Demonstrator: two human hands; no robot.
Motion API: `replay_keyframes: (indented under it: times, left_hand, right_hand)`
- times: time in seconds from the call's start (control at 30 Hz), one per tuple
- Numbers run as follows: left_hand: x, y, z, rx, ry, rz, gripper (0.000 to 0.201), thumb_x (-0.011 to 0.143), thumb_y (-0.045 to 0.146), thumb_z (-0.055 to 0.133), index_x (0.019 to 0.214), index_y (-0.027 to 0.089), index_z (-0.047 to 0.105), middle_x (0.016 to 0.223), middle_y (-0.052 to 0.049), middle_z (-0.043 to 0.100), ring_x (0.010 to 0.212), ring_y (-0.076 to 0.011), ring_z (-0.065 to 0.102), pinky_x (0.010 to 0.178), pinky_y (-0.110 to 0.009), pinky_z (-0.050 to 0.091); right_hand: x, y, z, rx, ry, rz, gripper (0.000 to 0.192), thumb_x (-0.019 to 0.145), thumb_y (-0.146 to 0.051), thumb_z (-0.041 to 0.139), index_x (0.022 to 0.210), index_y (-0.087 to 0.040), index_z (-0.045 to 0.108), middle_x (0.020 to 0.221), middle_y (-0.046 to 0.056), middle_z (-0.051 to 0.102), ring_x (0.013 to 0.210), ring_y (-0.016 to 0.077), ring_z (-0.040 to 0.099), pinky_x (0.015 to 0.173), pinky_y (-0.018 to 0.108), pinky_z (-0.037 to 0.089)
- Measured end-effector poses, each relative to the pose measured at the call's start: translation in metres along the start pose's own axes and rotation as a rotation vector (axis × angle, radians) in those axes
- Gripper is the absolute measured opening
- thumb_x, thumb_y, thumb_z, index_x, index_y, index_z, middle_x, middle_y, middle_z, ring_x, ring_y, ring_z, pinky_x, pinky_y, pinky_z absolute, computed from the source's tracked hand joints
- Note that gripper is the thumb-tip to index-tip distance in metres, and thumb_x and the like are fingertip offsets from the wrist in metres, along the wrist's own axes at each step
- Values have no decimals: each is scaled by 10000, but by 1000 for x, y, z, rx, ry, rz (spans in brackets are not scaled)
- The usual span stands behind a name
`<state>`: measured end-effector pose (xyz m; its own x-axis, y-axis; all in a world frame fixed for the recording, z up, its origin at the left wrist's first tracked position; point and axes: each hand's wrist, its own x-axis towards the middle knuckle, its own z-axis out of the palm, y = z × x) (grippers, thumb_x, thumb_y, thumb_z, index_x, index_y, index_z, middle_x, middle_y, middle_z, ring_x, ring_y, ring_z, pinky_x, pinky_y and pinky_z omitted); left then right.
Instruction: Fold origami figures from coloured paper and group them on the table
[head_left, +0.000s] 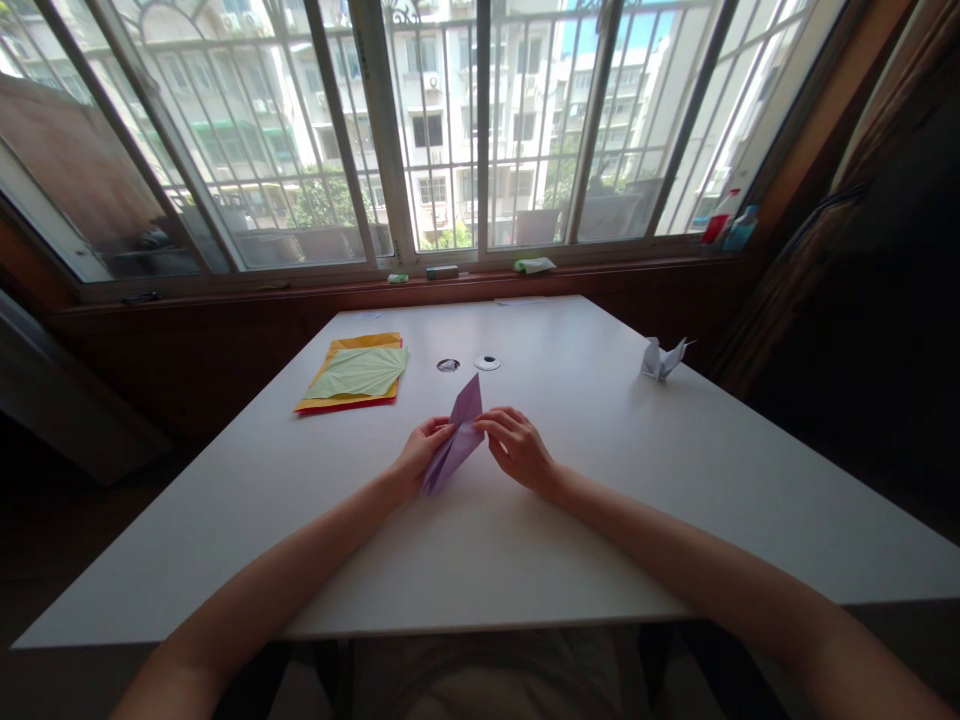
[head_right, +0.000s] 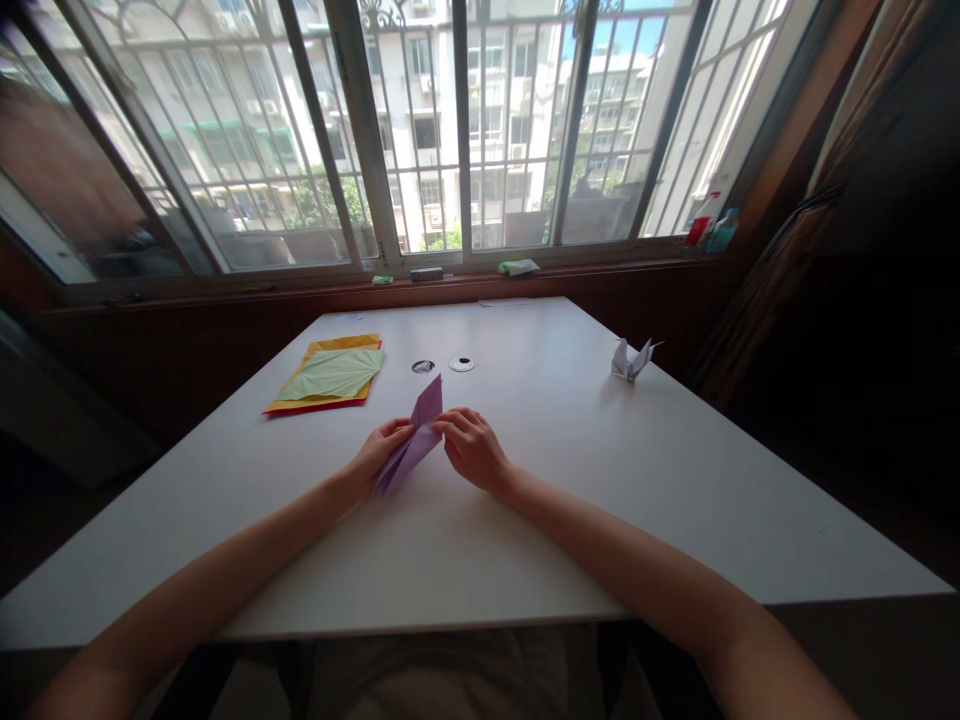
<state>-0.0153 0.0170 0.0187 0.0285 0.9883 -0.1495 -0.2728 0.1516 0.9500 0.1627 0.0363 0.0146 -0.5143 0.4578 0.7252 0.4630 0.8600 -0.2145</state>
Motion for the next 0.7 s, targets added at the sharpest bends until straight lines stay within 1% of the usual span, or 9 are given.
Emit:
replay_keyframes:
  times: [0.1, 0.17, 0.27, 0.4, 0.53, 0.7]
  left_hand:
    - [0, 1, -1, -8, 13, -8, 302, 594, 277, 695, 845, 151, 583, 709, -1, 622, 573, -89, 546, 544, -196, 420]
    - [0, 1, -1, -17, 16, -19, 303, 597, 273, 693, 851, 154, 581, 711, -4, 624, 573, -92, 550, 546, -200, 424]
    - [1, 1, -1, -19, 29, -19, 301, 604, 270, 690, 861, 158, 580, 714, -5, 628, 579, -96, 556, 557, -203, 430]
    - [3, 0, -3, -26, 8, -21, 310, 616, 288, 686, 873, 156, 575, 716, -8, 628, 584, -97, 561, 557, -202, 432]
    - [3, -2, -3, -31, -29, 6, 355, 587, 301, 712, 874, 148, 568, 743, -19, 632, 602, -99, 567, 549, -193, 436]
    - [0, -3, -2, 23, -68, 41, 353, 576, 293, 723, 856, 151, 563, 779, -27, 635, 620, -100, 571, 546, -190, 431]
  right_hand:
    - [1, 2, 1, -9, 80, 135, 255, 780, -98, 401, 977, -195, 531, 940, 71, 581, 909, 202, 508, 789, 371, 436]
    - [1, 3, 2, 14, 93, 170, 246, 780, -108, 417, 987, -196, 519, 903, 64, 579, 860, 192, 520, 768, 357, 443]
    - [1, 4, 3, 42, 50, 112, 246, 809, -117, 415, 1006, -211, 527, 872, 46, 581, 808, 165, 527, 744, 324, 445]
    - [1, 4, 4, 21, 17, 10, 192, 846, -181, 422, 928, -230, 589, 853, 42, 580, 764, 145, 522, 708, 298, 439]
    - [1, 3, 4, 12, 19, -2, 175, 849, -220, 437, 904, -221, 603, 846, 47, 570, 752, 139, 517, 698, 291, 434]
    - [1, 1, 3, 23, -6, -19, 177, 848, -227, 439, 976, -210, 560, 847, 55, 572, 776, 153, 514, 713, 301, 428]
